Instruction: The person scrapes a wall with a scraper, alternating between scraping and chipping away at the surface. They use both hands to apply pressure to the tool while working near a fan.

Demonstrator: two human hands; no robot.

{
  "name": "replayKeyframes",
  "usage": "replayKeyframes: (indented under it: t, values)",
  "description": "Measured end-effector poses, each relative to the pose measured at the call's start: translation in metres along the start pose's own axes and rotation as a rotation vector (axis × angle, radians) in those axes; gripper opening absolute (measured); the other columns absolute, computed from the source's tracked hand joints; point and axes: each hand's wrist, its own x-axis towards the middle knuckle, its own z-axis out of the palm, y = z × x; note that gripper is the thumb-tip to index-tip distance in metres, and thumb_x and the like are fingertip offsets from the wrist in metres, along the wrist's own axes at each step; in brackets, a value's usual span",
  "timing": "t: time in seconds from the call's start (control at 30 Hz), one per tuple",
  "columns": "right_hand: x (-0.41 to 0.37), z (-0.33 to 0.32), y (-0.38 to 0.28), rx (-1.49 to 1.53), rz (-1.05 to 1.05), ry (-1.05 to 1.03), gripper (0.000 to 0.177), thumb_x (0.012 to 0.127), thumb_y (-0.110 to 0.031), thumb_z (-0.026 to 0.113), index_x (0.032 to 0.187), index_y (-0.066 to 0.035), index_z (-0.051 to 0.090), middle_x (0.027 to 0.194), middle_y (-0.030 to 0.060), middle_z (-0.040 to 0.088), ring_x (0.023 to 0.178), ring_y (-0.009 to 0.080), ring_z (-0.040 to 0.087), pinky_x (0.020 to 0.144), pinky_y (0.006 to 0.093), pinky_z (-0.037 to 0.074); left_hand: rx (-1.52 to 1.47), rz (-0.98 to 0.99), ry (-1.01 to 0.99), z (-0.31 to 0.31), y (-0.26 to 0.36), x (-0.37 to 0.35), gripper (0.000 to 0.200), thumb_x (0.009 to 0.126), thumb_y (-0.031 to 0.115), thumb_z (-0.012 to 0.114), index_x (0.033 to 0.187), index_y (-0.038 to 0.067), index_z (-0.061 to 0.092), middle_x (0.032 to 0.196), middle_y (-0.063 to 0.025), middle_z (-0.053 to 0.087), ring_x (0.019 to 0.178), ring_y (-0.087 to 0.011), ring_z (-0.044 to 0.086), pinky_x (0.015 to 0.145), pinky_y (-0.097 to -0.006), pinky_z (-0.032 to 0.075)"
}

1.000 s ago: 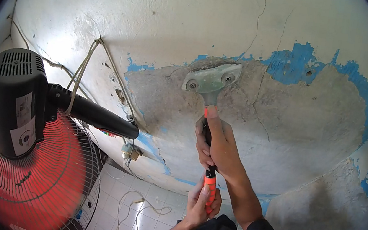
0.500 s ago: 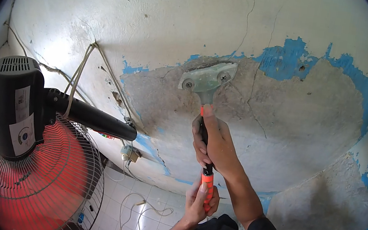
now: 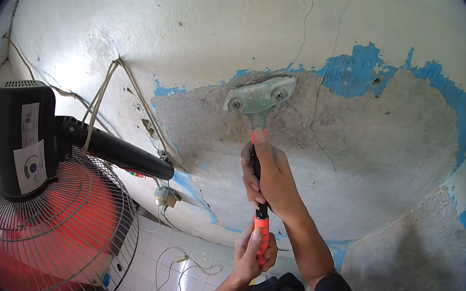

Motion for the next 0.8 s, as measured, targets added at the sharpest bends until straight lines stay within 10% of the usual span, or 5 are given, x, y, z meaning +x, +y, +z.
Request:
replayKeyframes:
  t: [0.8]
  values:
    - [0.009, 0.018, 0.005, -0.003, -0.022, 0.104, 0.055, 0.099, -0.055, 0.039, 0.076, -0.006, 0.047, 0.046, -0.0019, 0.036, 0.03, 0.0076, 0.032, 0.031, 0.0246, 0.031, -0.046, -0.046, -0.024, -0.022, 0.026, 0.001, 0.046, 0.102, 0.039, 0.037, 0.126, 0.0, 0.038, 0.057, -0.0041, 0.04, 0.034, -0.0087, 0.032, 0.033, -0.0214, 0.028]
